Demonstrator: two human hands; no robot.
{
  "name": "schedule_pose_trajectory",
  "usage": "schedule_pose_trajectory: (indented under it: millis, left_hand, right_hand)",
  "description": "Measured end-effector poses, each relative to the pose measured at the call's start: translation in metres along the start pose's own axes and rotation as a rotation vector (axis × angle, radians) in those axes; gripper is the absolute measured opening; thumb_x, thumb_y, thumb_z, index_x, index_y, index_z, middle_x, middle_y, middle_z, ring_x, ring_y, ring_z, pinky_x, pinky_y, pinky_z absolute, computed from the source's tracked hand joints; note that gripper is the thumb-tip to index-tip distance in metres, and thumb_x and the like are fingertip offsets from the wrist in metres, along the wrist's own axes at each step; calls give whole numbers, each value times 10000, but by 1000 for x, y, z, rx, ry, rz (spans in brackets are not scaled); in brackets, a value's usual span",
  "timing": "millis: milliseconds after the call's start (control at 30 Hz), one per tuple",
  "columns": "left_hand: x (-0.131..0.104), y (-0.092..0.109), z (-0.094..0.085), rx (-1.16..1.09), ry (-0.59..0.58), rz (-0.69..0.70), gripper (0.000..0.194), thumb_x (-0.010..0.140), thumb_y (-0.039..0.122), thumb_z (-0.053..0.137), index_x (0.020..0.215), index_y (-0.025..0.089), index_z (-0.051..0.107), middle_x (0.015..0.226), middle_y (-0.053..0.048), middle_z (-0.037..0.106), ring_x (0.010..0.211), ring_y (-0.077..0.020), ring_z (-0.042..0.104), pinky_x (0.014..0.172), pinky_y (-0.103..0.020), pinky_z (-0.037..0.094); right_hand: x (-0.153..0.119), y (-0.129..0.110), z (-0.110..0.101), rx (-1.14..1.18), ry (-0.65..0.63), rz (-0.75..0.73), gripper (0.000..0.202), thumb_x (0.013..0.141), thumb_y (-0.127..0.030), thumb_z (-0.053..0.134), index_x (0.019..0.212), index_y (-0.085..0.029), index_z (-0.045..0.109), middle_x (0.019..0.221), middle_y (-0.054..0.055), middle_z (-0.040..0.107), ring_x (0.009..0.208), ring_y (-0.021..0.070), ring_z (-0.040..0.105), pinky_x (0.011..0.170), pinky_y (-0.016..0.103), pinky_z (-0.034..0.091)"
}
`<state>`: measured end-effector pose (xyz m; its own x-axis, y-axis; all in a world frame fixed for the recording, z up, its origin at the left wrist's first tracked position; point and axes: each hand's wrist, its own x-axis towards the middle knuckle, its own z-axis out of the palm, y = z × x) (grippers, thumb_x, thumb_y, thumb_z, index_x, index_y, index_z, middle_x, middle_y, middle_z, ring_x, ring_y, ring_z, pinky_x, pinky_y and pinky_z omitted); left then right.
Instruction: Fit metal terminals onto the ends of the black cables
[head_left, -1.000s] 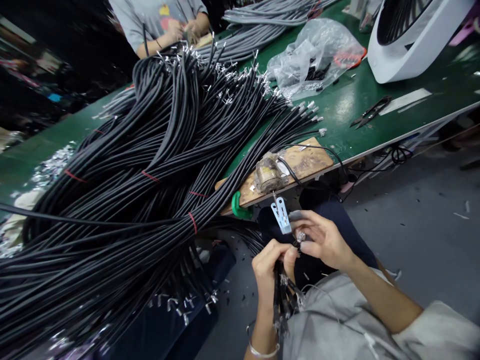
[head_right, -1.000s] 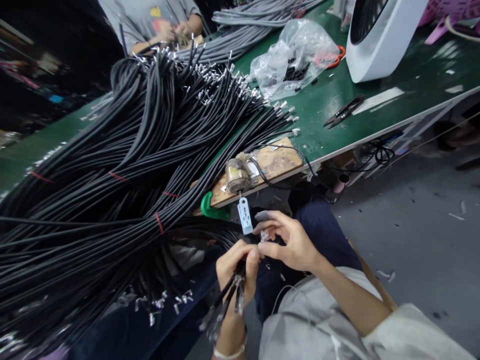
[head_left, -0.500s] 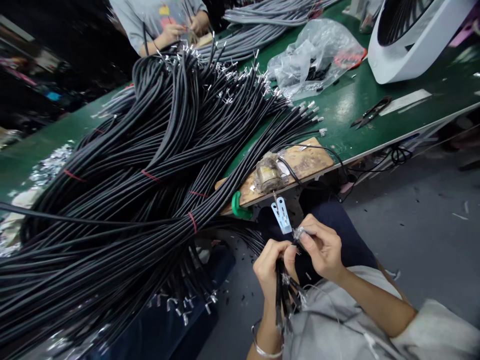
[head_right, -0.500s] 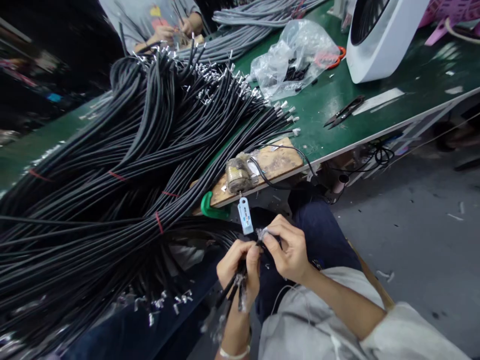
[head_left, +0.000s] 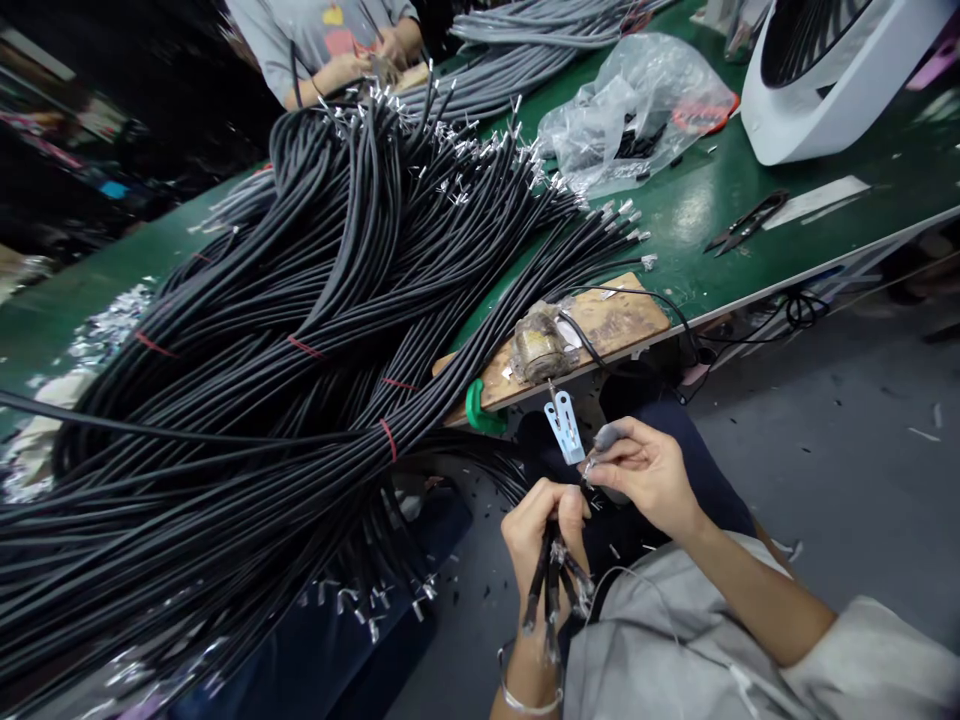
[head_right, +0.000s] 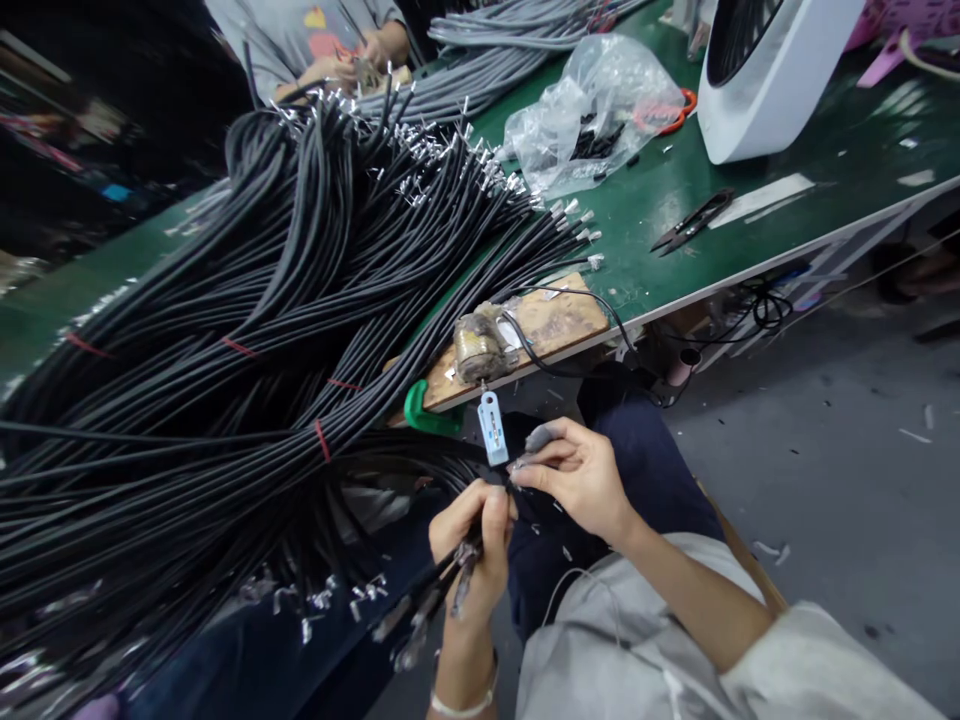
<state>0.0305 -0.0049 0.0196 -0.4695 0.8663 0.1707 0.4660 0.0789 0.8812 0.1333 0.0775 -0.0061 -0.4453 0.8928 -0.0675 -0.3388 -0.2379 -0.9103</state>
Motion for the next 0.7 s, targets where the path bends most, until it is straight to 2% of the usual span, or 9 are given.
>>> schedule_pose_trajectory:
  millis: [67,133,200,267,367,500,533,600,700]
  left_hand:
    - [-2,0,2,13,38,-27,342,921,270,497,597,164,518,558,23,484,488,-88,464,474,-213,320]
    - [-3,0,2,48,49,-28,323,917,262,502,612,161,534,561,24,485,489,-90,462,477,-214,326]
    - [-3,0,2,66,41,-15,289,904,252,524,636,157,574,558,25,492,484,-91,461,479,-214,337]
    - [-1,0,1,42,48,-11,242,884,251,561,668,156,618,564,22,517,487,-95,475,482,-214,354]
    - [1,0,3,-36,76,-12,176,847,257,622,704,163,662,599,15,561,507,-103,511,489,-217,383]
    - [3,-1,7,-76,64,53,91,812,203,668,726,173,681,635,13,590,543,-106,539,517,-214,412]
    - [3,-1,8,-77,63,71,75,805,189,675,731,174,683,643,11,595,559,-109,545,528,-214,419]
    - [4,-1,9,-82,62,95,58,792,174,688,735,174,682,654,9,601,584,-115,553,546,-217,427]
    - [4,-1,10,-105,75,94,66,784,176,700,723,174,675,647,14,590,586,-113,544,552,-218,417]
  right_hand:
    - [-7,5,4,-174,142,-197,233,691,-139,790,842,-188,620,701,13,724,614,159,706,591,229,578]
    - [-13,11,5,-328,195,-444,261,705,-57,754,896,-194,640,741,14,718,632,149,692,617,235,580]
    - [-17,12,3,-418,151,-631,337,701,5,724,962,-192,645,777,24,704,659,150,673,629,254,577]
    - [-19,9,-3,-459,65,-708,388,695,38,702,1002,-189,639,787,32,688,676,157,653,621,274,568]
    - [-21,1,-12,-464,33,-664,393,706,40,687,1008,-205,633,791,29,674,698,163,635,636,293,552]
    - [-18,-9,-19,-294,142,-446,314,807,-25,648,1035,-238,613,878,20,688,792,140,675,754,262,552]
    - [-16,-11,-19,-235,110,-382,296,846,-52,620,1068,-246,600,920,24,702,839,135,685,804,257,546]
    - [-11,-15,-20,-122,-33,-269,286,898,-107,583,1142,-254,569,984,35,724,932,133,685,890,265,524]
    - [-6,-15,-21,19,-225,-144,330,893,-168,623,1204,-250,546,987,41,740,1004,136,658,929,270,501]
